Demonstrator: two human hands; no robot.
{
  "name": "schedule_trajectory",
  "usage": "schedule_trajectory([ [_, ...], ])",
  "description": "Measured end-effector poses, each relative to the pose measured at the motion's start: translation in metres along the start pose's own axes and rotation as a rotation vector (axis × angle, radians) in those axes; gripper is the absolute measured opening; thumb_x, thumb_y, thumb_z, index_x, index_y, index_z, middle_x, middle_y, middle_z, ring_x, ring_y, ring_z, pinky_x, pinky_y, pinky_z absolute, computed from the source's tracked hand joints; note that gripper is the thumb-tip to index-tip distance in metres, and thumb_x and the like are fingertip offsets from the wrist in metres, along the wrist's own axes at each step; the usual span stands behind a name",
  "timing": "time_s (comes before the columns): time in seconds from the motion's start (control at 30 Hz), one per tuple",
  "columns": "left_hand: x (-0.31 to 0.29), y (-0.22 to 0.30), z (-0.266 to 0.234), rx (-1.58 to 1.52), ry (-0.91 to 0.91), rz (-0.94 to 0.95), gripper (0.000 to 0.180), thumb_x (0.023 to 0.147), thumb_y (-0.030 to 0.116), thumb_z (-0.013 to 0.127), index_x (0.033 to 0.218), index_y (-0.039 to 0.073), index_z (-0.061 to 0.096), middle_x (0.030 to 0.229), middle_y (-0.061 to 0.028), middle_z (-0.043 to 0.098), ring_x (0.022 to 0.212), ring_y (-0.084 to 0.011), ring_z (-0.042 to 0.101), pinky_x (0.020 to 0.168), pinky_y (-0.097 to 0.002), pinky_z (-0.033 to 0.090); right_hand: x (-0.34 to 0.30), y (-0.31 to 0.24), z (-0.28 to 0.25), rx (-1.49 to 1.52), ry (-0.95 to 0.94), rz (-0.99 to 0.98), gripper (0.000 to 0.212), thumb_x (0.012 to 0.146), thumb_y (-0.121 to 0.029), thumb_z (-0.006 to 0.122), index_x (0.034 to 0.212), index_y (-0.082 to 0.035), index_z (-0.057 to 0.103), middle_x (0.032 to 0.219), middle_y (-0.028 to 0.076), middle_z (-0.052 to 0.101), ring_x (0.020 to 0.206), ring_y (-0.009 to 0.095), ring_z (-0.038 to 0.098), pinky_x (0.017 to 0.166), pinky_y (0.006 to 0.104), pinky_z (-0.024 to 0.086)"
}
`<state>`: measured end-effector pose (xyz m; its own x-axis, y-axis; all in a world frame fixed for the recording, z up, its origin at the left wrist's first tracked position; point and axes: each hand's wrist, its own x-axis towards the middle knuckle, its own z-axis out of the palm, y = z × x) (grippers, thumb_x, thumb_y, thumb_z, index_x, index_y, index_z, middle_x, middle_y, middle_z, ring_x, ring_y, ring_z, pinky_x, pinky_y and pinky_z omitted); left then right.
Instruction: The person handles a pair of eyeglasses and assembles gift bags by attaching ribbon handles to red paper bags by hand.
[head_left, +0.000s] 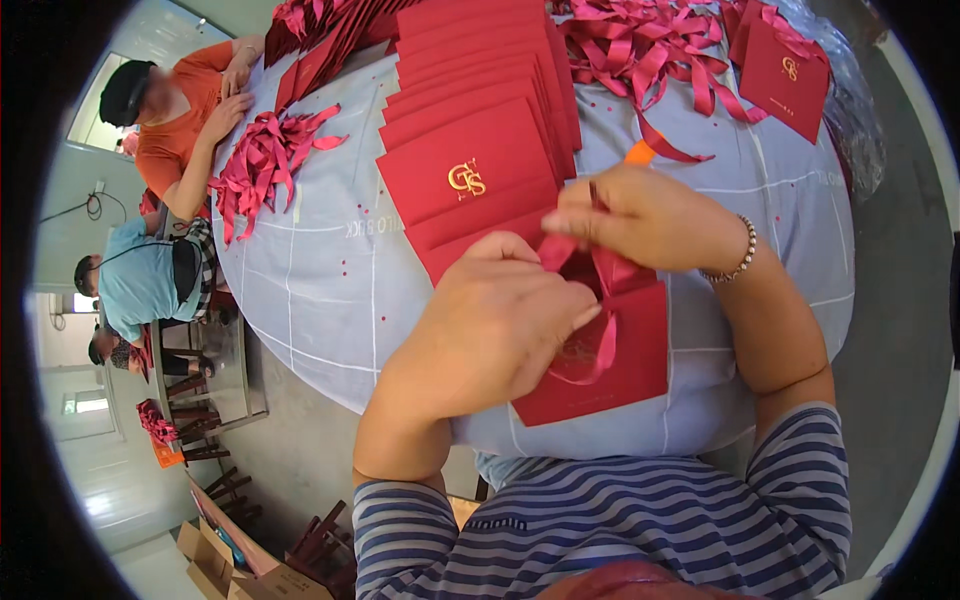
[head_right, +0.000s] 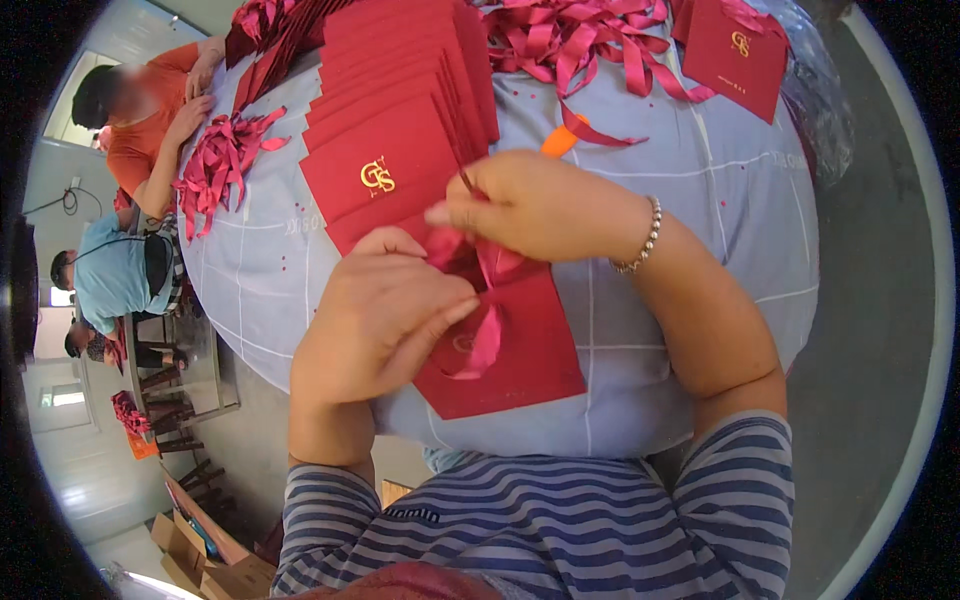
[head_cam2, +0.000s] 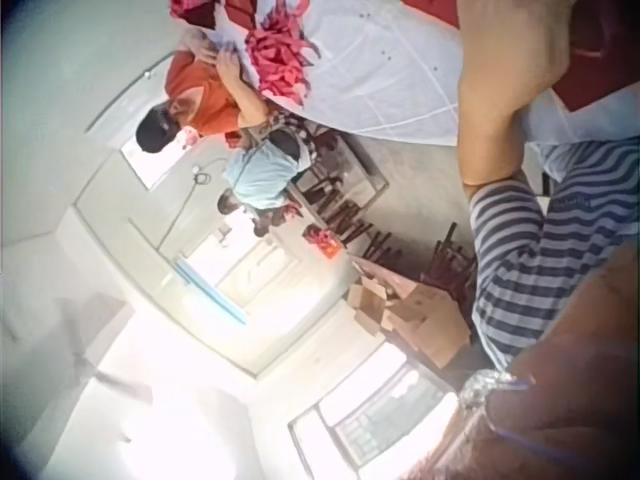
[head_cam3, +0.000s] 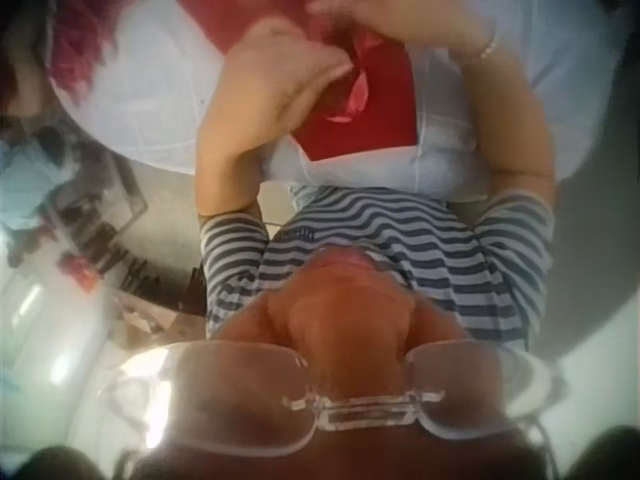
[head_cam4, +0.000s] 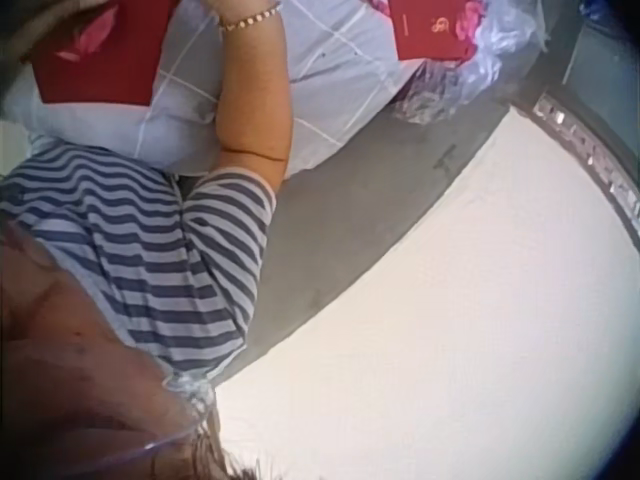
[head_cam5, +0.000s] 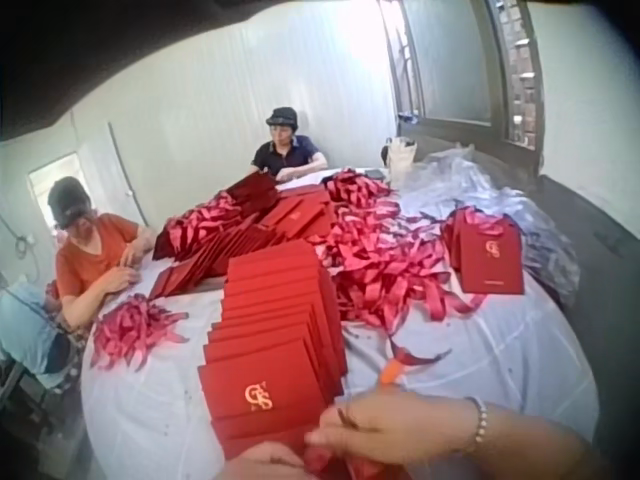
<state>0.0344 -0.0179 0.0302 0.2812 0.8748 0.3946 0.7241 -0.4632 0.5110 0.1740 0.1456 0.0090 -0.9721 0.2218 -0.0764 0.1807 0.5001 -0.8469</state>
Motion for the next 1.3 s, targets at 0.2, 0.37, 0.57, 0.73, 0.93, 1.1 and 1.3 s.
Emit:
schedule_trajectory([
  [0.2, 0.004, -0.014, -0.009, -0.319, -0.01, -0.209, 0.014, 0.092, 0.01, 0.06, 0.089, -0.002, 0.066, 0.074, -0.009, 0.065, 0.069, -0.0244, 0.062, 0.089, -0.0421, 0.045, 0.017, 0.021, -0.002, -0.072, 0.454, -0.008, 0.045, 0.098, -0.037, 0.057, 0.079, 0.004, 0.06, 0.067, 0.023, 0.057, 0.061, 0.033, 0.056, 0.06, 0.0412, 0.044],
  [0.37, 0.005, -0.011, 0.002, -0.634, 0.063, -0.629, 0.007, 0.089, 0.004, 0.069, 0.09, -0.003, 0.068, 0.081, 0.0018, 0.066, 0.078, -0.0037, 0.057, 0.068, -0.0195, 0.045, 0.01, 0.022, -0.018, 0.276, 0.614, 0.03, 0.048, 0.098, -0.045, 0.055, 0.073, -0.005, 0.059, 0.063, -0.003, 0.048, 0.059, 0.005, 0.046, 0.055, 0.0244, 0.039],
  [0.57, 0.001, -0.015, 0.013, -0.297, 0.559, -0.453, 0.009, 0.083, 0.004, 0.075, 0.085, -0.001, 0.067, 0.074, -0.0065, 0.066, 0.066, -0.0127, 0.058, 0.063, -0.0252, 0.046, -0.016, 0.006, -0.034, 0.255, 0.429, -0.137, 0.06, 0.1, -0.055, 0.039, 0.074, -0.005, 0.06, 0.063, -0.003, 0.052, 0.056, 0.005, 0.041, 0.054, 0.0216, 0.033],
  [0.73, 0.002, -0.019, 0.006, 0.057, 0.656, -0.217, 0.013, 0.079, 0.002, 0.076, 0.089, 0.0, 0.067, 0.078, -0.01, 0.067, 0.073, -0.0229, 0.063, 0.08, -0.0357, 0.05, -0.024, -0.018, -0.02, -0.072, 0.222, -0.322, 0.029, 0.089, -0.027, 0.071, 0.089, 0.002, 0.063, 0.072, 0.016, 0.059, 0.063, 0.015, 0.055, 0.06, 0.0329, 0.045],
  [0.93, 0.002, -0.026, -0.001, -0.22, 0.925, -0.182, 0.03, 0.087, -0.003, 0.066, 0.116, -0.002, 0.06, 0.112, -0.0134, 0.065, 0.106, -0.0215, 0.061, 0.092, -0.0319, 0.047, -0.027, 0.003, -0.032, 0.433, 0.248, -0.219, 0.02, 0.088, -0.011, 0.072, 0.103, 0.001, 0.069, 0.089, 0.002, 0.071, 0.076, 0.007, 0.058, 0.069, 0.0255, 0.049],
  [1.1, 0.0, -0.025, -0.006, -0.667, 0.908, -0.365, 0.028, 0.101, 0.016, 0.053, 0.119, -0.004, 0.059, 0.11, -0.0114, 0.066, 0.104, -0.0169, 0.06, 0.095, -0.0306, 0.045, -0.027, 0.018, -0.037, 0.6, 0.284, -0.307, 0.021, 0.083, 0.006, 0.071, 0.103, 0.002, 0.071, 0.096, 0.003, 0.071, 0.087, 0.008, 0.065, 0.077, 0.0233, 0.052],
  [1.3, -0.01, -0.018, -0.008, -0.735, 0.662, -0.48, 0.051, 0.106, 0.037, 0.041, 0.113, -0.008, 0.064, 0.107, -0.0116, 0.067, 0.102, -0.0165, 0.059, 0.097, -0.0316, 0.043, -0.019, 0.004, -0.029, 0.679, 0.325, -0.336, 0.028, 0.083, 0.007, 0.07, 0.111, 0.003, 0.067, 0.107, 0.006, 0.07, 0.096, 0.012, 0.065, 0.085, 0.0278, 0.054],
])
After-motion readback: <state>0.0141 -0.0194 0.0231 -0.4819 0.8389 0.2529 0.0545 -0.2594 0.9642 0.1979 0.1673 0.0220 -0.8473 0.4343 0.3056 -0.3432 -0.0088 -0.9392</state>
